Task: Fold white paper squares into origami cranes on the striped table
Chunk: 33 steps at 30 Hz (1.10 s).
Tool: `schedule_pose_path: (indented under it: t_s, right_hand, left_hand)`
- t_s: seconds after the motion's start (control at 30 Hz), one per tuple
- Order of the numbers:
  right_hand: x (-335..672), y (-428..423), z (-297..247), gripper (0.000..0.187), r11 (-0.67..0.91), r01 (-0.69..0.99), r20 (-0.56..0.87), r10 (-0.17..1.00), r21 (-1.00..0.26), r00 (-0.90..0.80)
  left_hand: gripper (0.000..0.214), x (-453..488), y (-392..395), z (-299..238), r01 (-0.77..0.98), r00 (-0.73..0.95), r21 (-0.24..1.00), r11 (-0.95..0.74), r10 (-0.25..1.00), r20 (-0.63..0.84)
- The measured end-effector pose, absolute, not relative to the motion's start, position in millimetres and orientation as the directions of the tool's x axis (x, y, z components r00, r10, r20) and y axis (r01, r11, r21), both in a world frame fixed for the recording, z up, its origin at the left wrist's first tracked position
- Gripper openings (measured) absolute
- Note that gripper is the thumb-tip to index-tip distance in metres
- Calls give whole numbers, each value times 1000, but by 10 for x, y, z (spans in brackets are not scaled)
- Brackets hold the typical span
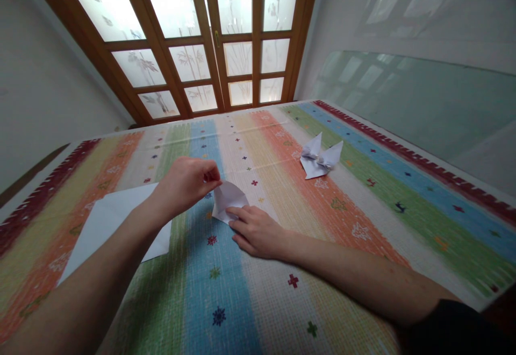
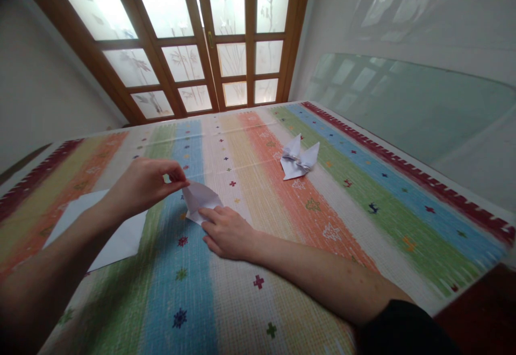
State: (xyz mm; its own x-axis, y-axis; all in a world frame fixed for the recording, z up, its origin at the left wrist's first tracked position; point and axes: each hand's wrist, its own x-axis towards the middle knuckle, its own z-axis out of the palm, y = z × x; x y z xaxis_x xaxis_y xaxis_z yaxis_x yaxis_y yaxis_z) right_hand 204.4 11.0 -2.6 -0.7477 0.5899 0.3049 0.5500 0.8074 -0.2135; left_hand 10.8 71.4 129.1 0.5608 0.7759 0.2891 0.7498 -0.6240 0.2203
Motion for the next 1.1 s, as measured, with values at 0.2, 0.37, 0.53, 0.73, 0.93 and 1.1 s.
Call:
schedule_pose_path:
  t_s: [0.2, 0.37, 0.53, 0.73, 0.93, 1.1]
  right_hand:
    - [2045, 109, -14, 25, 808, 550, 306, 589, -211, -748]
    - [2046, 113, -32, 25, 808, 546, 308, 589, -222, -747]
    - [2045, 112, -34, 25, 810, 549, 310, 587, -208, -748]
    - [2044, 108, -13, 26, 809, 558, 303, 586, -184, -751]
    - [2045, 108, -20, 26, 811, 552, 311, 584, -193, -750]
    - [2039, 111, -31, 26, 810, 558, 305, 586, -183, -750]
  left_hand:
    - [6, 142, 683, 1241, 760, 542, 193, -621, 769, 338]
    - [16, 140, 672, 1236, 764, 512, 248, -595, 794, 329]
    - [14, 149, 662, 1268, 786, 498, 237, -571, 812, 303]
    - [12, 172, 637, 1260, 794, 521, 175, -583, 799, 300]
    - [4, 132, 684, 1226, 712, 610, 202, -673, 735, 297]
    - [7, 112, 710, 1256, 726, 595, 271, -632, 775, 214]
